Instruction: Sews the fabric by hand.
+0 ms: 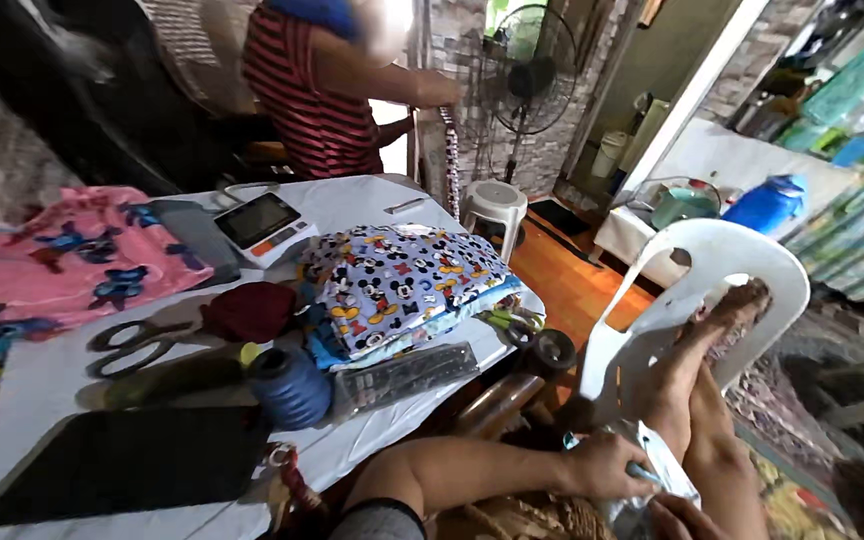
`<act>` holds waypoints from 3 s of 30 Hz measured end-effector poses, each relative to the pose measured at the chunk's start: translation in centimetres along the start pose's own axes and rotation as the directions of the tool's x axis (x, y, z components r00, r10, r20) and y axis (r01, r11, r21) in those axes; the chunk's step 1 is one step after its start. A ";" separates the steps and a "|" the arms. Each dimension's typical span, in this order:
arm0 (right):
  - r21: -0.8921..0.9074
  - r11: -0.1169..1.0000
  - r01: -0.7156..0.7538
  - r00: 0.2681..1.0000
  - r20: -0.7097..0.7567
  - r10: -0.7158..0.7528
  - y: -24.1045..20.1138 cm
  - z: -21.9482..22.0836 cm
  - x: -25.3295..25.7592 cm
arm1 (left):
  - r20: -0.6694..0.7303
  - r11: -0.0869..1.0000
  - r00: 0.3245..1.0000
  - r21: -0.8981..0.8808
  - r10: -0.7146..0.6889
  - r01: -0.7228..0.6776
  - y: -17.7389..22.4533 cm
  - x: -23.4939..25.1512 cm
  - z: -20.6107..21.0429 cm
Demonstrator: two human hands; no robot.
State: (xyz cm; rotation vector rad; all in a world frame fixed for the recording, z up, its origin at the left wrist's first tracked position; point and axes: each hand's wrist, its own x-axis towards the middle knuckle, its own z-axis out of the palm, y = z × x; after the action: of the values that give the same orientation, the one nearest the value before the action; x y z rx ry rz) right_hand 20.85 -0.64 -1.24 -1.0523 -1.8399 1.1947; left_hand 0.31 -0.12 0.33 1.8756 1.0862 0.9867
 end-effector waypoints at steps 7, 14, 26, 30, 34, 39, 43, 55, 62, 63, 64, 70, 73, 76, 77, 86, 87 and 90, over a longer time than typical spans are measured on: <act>0.007 1.000 0.023 0.998 -0.053 -0.022 -0.9 -0.1 -0.4 | 0.013 0.990 0.992 -0.055 -0.127 0.127 1.4 -0.2 -1.0; 0.016 1.000 -0.013 1.000 -0.020 0.013 -0.8 -0.6 0.0 | 0.054 0.934 0.961 -0.224 -0.272 0.277 0.2 0.6 -0.7; -0.001 0.999 -0.035 0.999 -0.006 0.035 -0.5 -0.2 0.1 | 0.086 0.755 0.883 -0.484 -0.461 0.441 -0.1 0.4 -0.2; -0.028 0.999 -0.044 0.998 -0.035 0.043 -1.0 0.0 0.0 | 0.075 0.761 0.892 -0.492 -0.446 0.422 -0.1 0.2 -0.2; -0.041 0.999 -0.034 0.998 -0.049 0.032 -1.2 0.0 -0.1 | 0.075 0.745 0.883 -0.506 -0.463 0.434 0.2 0.1 -0.1; -0.051 0.998 -0.042 0.998 -0.045 0.040 -1.3 0.0 -0.1 | 0.075 0.744 0.887 -0.514 -0.456 0.426 0.2 0.1 -0.1; -0.054 0.998 -0.039 0.998 -0.045 0.037 -1.4 -0.1 -0.1 | 0.065 0.756 0.887 -0.497 -0.457 0.426 0.3 0.1 -0.1; -0.071 0.997 -0.031 0.998 -0.051 0.028 -1.5 -0.1 0.0 | 0.044 0.826 0.916 -0.417 -0.398 0.379 0.5 0.0 -0.3; -0.081 0.996 -0.035 0.997 -0.074 0.029 -1.7 0.1 -0.1 | -0.048 0.954 0.967 -0.182 -0.250 0.237 0.4 -0.3 0.0; -0.081 0.996 -0.036 0.997 -0.076 0.030 -1.7 0.1 0.0 | -0.064 0.962 0.969 -0.149 -0.239 0.227 0.4 -0.3 0.0; -0.083 0.996 -0.037 0.997 -0.077 0.030 -1.7 0.2 0.0 | -0.078 0.967 0.970 -0.127 -0.230 0.220 0.4 -0.4 0.1; -0.090 0.994 -0.062 0.995 -0.082 0.055 -1.8 0.3 0.2 | -0.117 0.967 0.965 -0.124 -0.236 0.222 0.2 -0.4 0.2; -0.080 0.995 -0.059 0.995 -0.086 0.052 -1.7 0.4 0.2 | -0.111 0.971 0.966 -0.087 -0.233 0.224 0.2 -0.4 0.3; -0.077 0.995 -0.061 0.995 -0.087 0.054 -1.6 0.5 0.2 | -0.110 0.981 0.975 -0.035 -0.192 0.190 0.0 -0.6 0.5; -0.079 0.995 -0.067 0.994 -0.087 0.060 -1.6 0.5 0.2 | -0.115 0.985 0.978 -0.017 -0.172 0.171 -0.1 -0.7 0.5; 0.014 0.995 -0.095 0.990 -0.100 0.096 -1.8 0.1 0.0 | -0.176 0.994 0.980 0.037 -0.096 0.104 -0.5 -0.7 0.5; 0.029 0.996 -0.081 0.988 -0.128 0.084 -1.7 0.3 0.0 | -0.170 0.994 0.982 0.049 -0.084 0.093 -0.6 -0.7 0.6; 0.060 0.997 -0.046 0.980 -0.192 0.056 -1.6 0.8 0.4 | -0.138 0.995 0.990 0.095 0.020 -0.007 -0.8 -1.0 0.9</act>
State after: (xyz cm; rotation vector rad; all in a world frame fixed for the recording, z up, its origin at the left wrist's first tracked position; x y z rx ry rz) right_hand 19.57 -0.97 0.07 -1.1489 -1.6303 1.1235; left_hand 0.49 -0.89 -0.98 1.9151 1.2223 1.1039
